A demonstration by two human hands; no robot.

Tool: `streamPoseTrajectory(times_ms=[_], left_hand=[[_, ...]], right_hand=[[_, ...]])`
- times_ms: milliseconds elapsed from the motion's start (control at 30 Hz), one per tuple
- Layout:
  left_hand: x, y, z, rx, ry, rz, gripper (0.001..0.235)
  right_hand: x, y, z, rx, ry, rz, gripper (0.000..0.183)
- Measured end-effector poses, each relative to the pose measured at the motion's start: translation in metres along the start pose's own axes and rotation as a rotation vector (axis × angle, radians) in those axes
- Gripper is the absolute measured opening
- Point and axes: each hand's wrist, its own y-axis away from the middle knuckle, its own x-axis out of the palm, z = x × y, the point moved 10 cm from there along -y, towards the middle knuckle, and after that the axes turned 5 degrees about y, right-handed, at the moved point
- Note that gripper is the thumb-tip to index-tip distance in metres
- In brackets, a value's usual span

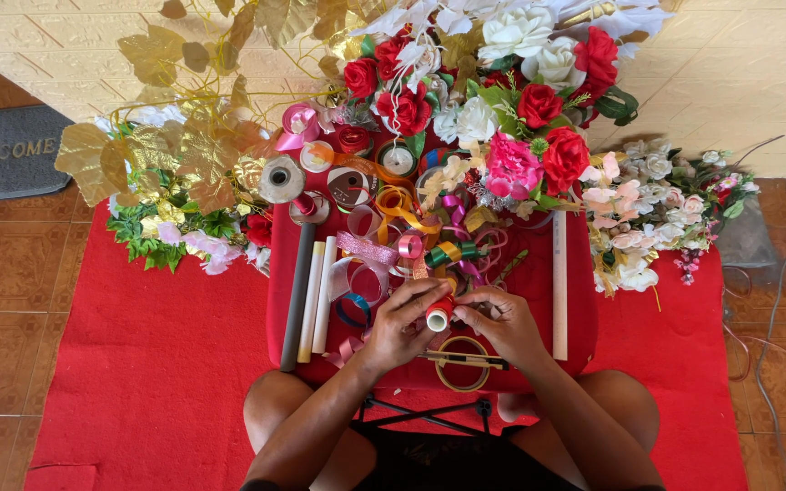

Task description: The person wraps decorative paper around a cylinder, applies a pink ribbon by hand, and secures it with adhesive.

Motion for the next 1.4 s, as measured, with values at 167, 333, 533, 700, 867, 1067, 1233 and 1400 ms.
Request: streamPoseTrajectory(times_ms=[167,333,533,700,867,1067,1233,1400], left_hand=[[0.003,0.010,0.016,0.007,0.038,0.041,0.048],[0.005,0.007,0.010,-0.002,0.059,0.072,0.047],[0.006,0.008,0.010,-0.029,0.063,0.080,0.048],[0.002,0.010,0.013,-0.043,0.049,0.046,0.046],[-0.003,0.007,0.012,-0.047,0.040,0.018,0.046],[-0.006,0.009,0.013,-0.055,0.046,-0.021,0.045],[-0.006,0.005,0.013,-0.088,0.043,-0.037,0.043],[-0.006,-0.006,0.019,-0.221,0.358,-0.017,0.041]], right_hand=[[0.001,0.003,-0.004,0.025,-0.020,0.017,0.018],[0.001,0.004,-0.005,0.050,-0.051,0.019,0.020],[0.001,0.006,-0.011,0.056,-0.088,0.030,0.020],[-0.002,0.008,-0.017,0.053,-0.122,0.019,0.019],[-0.005,0.011,-0.026,0.070,-0.082,0.043,0.016],[0.006,0.007,-0.003,0.076,-0.040,0.087,0.015],[0.013,0.008,-0.006,0.108,-0.056,0.100,0.016],[0.016,0.006,0.023,-0.037,0.073,0.103,0.014]])
